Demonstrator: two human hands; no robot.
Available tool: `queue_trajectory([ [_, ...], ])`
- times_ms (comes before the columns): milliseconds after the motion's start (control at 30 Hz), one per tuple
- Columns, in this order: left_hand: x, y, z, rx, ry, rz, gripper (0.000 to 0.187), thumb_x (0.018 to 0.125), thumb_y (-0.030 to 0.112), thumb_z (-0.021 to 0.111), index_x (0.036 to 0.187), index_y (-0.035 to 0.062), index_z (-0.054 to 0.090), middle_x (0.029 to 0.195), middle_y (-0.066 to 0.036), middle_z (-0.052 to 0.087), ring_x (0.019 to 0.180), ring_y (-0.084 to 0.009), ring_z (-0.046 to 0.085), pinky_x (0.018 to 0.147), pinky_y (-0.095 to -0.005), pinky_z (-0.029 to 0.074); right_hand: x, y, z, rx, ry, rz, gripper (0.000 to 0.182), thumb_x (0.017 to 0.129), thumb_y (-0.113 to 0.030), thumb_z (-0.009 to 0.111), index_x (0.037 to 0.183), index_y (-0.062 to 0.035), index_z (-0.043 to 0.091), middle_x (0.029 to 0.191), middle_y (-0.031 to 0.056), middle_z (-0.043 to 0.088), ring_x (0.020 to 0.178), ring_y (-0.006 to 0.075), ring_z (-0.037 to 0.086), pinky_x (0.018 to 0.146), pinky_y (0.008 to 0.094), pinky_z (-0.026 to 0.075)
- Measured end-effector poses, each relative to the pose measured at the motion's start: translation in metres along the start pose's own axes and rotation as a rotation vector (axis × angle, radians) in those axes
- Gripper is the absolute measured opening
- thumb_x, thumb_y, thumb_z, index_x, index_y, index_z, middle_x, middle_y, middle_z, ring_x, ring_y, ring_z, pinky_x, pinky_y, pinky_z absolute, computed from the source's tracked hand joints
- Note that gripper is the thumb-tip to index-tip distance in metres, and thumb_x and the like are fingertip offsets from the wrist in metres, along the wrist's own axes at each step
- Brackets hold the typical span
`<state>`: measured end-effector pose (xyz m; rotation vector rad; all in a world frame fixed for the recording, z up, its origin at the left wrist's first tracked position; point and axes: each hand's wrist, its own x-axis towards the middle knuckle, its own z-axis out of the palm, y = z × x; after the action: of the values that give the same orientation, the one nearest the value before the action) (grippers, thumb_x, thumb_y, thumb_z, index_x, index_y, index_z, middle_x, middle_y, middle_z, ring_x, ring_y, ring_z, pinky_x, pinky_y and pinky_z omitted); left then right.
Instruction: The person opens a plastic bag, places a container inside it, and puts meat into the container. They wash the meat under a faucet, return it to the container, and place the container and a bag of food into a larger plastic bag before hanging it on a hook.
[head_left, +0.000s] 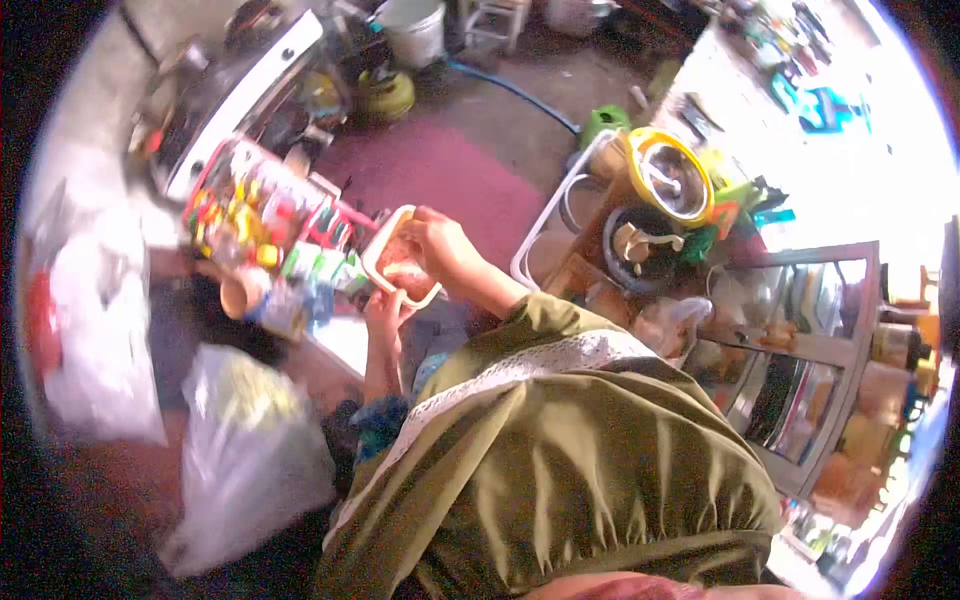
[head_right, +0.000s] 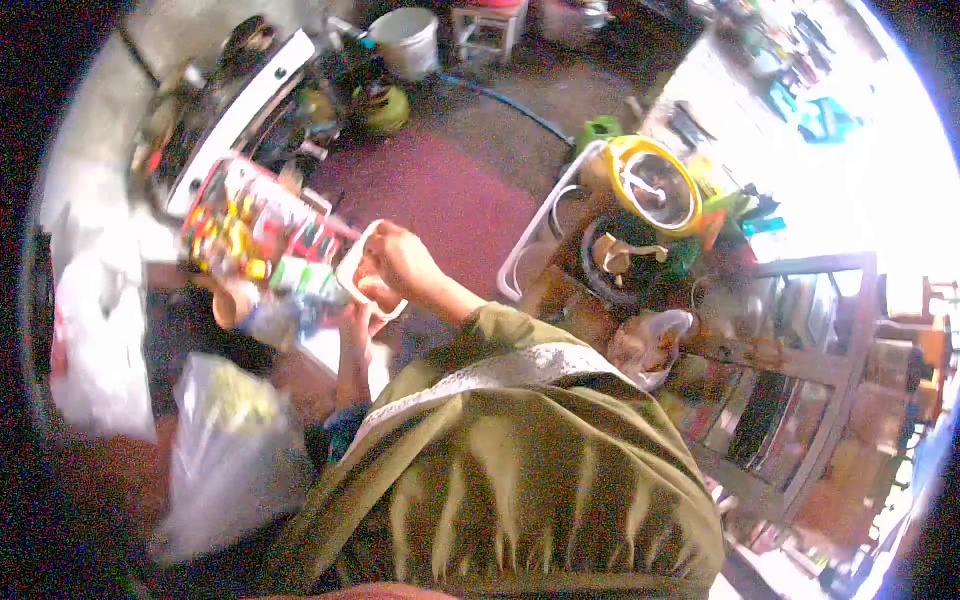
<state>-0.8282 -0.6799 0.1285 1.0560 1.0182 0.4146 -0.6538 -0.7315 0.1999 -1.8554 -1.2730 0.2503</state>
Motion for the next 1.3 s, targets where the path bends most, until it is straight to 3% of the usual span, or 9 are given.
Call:
queue_trajectory([
  [100,0.052,0.014,-0.01,0.109,-0.166,0.024,0.025,0.081,0.022,0.056,0.099,0.0058,0.05,0.087,-0.002,0.053,0.079,-0.0116,0.055,0.068,-0.0282,0.05,0.042,0.011,0.005,0.191,-0.044,-0.042,0.016,0.068,-0.013,0.058,0.08,-0.0032,0.062,0.086,0.0163,0.055,0.087,0.0374,0.053,0.079,0.0413,0.044],
  [200,0.084,0.039,-0.005,0.176,-0.284,0.035,0.034,0.08,0.021,0.057,0.109,0.0058,0.049,0.099,-0.004,0.054,0.085,-0.0121,0.056,0.07,-0.0292,0.051,0.057,0.066,0.056,-0.23,-0.016,-0.006,0.017,0.062,-0.014,0.059,0.076,-0.0046,0.063,0.084,0.017,0.056,0.084,0.0347,0.055,0.076,0.0388,0.045],
  [267,0.103,0.052,0.009,0.058,-0.264,0.003,0.026,0.078,0.007,0.055,0.103,0.0008,0.051,0.085,-0.003,0.056,0.07,-0.0087,0.055,0.058,-0.0217,0.048,0.069,0.03,0.021,-0.096,0.054,0.236,0.015,0.065,-0.016,0.058,0.074,-0.0048,0.062,0.083,0.0176,0.056,0.085,0.0332,0.055,0.076,0.0393,0.045],
  [333,0.118,0.064,0.019,0.136,-0.337,-0.048,0.028,0.078,0.008,0.056,0.105,0.0022,0.051,0.089,-0.003,0.056,0.074,-0.0093,0.055,0.061,-0.0234,0.049,0.073,0.04,0.011,-0.095,0.014,0.303,0.028,0.07,-0.019,0.06,0.093,-0.0028,0.059,0.085,0.0183,0.058,0.082,0.0319,0.059,0.073,0.0397,0.047],
  [567,0.173,0.072,0.061,0.229,-0.528,-0.03,0.038,0.078,0.017,0.065,0.111,0.0048,0.051,0.101,-0.002,0.056,0.086,-0.0125,0.055,0.071,-0.0271,0.047,0.082,0.105,-0.007,-0.182,0.245,0.501,0.021,0.066,-0.025,0.064,0.073,-0.006,0.059,0.062,0.0135,0.06,0.059,0.032,0.06,0.055,0.0401,0.048],
  [800,0.227,0.086,0.133,0.294,-0.768,-0.025,0.039,0.081,0.017,0.061,0.115,0.0035,0.049,0.101,-0.002,0.056,0.081,-0.0104,0.055,0.07,-0.0242,0.045,0.102,0.142,-0.044,-0.12,0.238,0.563,0.038,0.065,-0.029,0.067,0.096,-0.0072,0.061,0.103,0.0196,0.051,0.095,0.0353,0.052,0.08,0.0421,0.042],
  [900,0.238,0.101,0.168,0.301,-0.789,-0.026,0.035,0.08,0.015,0.063,0.109,0.0014,0.051,0.098,-0.004,0.057,0.082,-0.0115,0.056,0.071,-0.0249,0.047,0.11,0.151,-0.075,0.05,0.381,0.502,0.037,0.067,-0.029,0.065,0.097,-0.0077,0.061,0.099,0.0171,0.051,0.093,0.0347,0.051,0.08,0.0418,0.042],
  [1000,0.248,0.107,0.207,0.272,-0.794,-0.06,0.03,0.079,0.012,0.063,0.105,0.0,0.053,0.095,-0.006,0.057,0.081,-0.0121,0.056,0.071,-0.0253,0.047,0.097,0.161,-0.111,-0.486,0.41,0.515,0.03,0.069,-0.026,0.064,0.093,-0.0071,0.06,0.095,0.0151,0.052,0.089,0.0323,0.052,0.077,0.0407,0.044],
  [1300,0.301,0.098,0.316,0.567,-1.173,-0.131,0.023,0.079,0.012,0.061,0.098,-0.0008,0.054,0.087,-0.004,0.058,0.074,-0.0092,0.055,0.068,-0.0227,0.046,0.007,0.194,-0.14,-0.148,1.083,0.913,0.015,0.071,-0.015,0.062,0.083,-0.0064,0.059,0.074,0.0112,0.059,0.067,0.0248,0.06,0.06,0.0345,0.048],
])
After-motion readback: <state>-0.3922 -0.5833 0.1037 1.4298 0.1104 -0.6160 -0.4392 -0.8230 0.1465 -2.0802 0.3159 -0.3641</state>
